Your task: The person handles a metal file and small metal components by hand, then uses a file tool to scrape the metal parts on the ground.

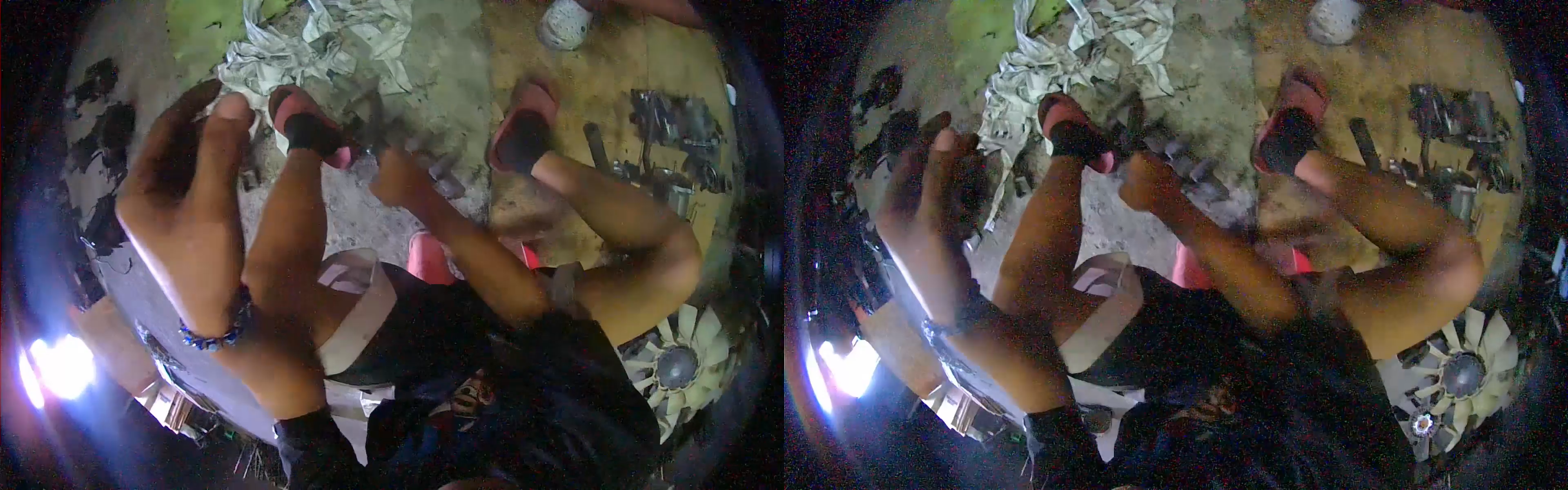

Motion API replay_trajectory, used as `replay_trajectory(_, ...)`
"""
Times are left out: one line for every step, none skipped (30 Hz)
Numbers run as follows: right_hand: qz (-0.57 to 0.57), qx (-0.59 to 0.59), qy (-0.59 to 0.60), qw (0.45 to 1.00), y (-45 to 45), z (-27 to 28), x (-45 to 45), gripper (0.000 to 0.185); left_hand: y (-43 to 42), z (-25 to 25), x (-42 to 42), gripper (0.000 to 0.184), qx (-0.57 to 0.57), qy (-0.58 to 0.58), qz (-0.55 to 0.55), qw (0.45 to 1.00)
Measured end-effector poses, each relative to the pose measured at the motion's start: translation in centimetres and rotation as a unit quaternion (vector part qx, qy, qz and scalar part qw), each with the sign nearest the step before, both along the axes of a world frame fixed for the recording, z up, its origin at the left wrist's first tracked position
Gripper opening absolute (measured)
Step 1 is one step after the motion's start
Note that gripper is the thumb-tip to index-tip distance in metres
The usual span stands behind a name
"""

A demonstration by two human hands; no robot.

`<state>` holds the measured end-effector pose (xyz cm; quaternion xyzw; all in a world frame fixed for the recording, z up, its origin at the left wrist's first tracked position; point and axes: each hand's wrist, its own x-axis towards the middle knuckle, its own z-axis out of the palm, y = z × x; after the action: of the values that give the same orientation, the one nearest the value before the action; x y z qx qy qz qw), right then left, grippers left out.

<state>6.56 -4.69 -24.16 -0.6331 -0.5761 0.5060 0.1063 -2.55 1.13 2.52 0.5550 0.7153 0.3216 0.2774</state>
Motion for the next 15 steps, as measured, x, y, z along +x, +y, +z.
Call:
replay_trajectory(-0.012, -0.023, 0.002, 1.0, 0.5, 0.4, 0.1, 0.033, -0.1, -0.2, 0.2, 0.033, -0.003, -0.017, 0.007, 1.0)
replay_trajectory(-0.035, -0.074, 0.029, 0.996, 2.0, 0.2, -0.1, 0.035, -0.3, -0.4, 0.3, 0.033, -0.004, -0.003, 0.001, 1.0)
replay_trajectory(-0.061, -0.125, 0.058, 0.989, 2.2, -0.1, -0.4, 0.038, -0.7, -0.6, 0.4, 0.034, -0.007, 0.014, -0.008, 1.0)
replay_trajectory(-0.072, -0.104, 0.07, 0.99, 1.6, -0.6, -1.0, 0.035, -0.1, -0.6, 0.7, 0.034, -0.004, 0.036, -0.025, 0.999)
replay_trajectory(-0.074, -0.073, 0.073, 0.992, 0.5, -1.5, -1.7, 0.032, 0.1, -1.0, 0.6, 0.034, 0.007, 0.022, -0.024, 0.999)
replay_trajectory(-0.073, -0.041, 0.076, 0.994, -0.8, -2.5, -2.4, 0.029, 0.6, -1.0, 0.8, 0.034, 0.005, 0.042, -0.027, 0.999)
replay_trajectory(-0.075, -0.052, 0.071, 0.993, -0.9, -2.4, -2.0, 0.03, 0.8, -0.9, 1.0, 0.035, -0.001, 0.062, -0.027, 0.998)
replay_trajectory(-0.078, -0.062, 0.067, 0.993, -0.4, -1.0, -1.2, 0.031, 0.7, -1.0, 1.2, 0.035, -0.012, 0.084, -0.027, 0.996)
replay_trajectory(-0.085, -0.115, 0.058, 0.988, 1.0, -0.2, 0.3, 0.037, 0.5, -1.4, 1.1, 0.035, -0.014, 0.088, -0.025, 0.996)
replay_trajectory(-0.093, -0.166, 0.049, 0.981, 2.5, 0.1, 1.8, 0.043, 0.5, -1.8, 0.8, 0.035, -0.014, 0.092, -0.024, 0.995)
replay_trajectory(-0.097, -0.109, 0.086, 0.986, 2.3, -4.5, 1.9, 0.04, 0.6, -2.2, 0.6, 0.035, -0.01, 0.098, -0.024, 0.995)
replay_trajectory(-0.117, -0.03, 0.12, 0.985, 1.4, -5.8, 2.4, 0.039, 0.7, -2.4, 0.6, 0.034, -0.014, 0.102, -0.02, 0.994)
replay_trajectory(-0.14, 0.045, 0.152, 0.977, 0.4, -6.6, 3.0, 0.039, 0.7, -2.5, 0.6, 0.034, -0.021, 0.106, -0.016, 0.994)
replay_trajectory(-0.156, 0.121, 0.181, 0.964, -0.5, -7.4, 3.7, 0.038, 0.7, -2.6, 0.5, 0.034, -0.031, 0.109, -0.011, 0.993)
replay_trajectory(-0.179, 0.141, 0.217, 0.949, -1.1, -7.5, 4.3, 0.038, 0.9, -2.8, 0.2, 0.033, -0.031, 0.128, -0.02, 0.991)
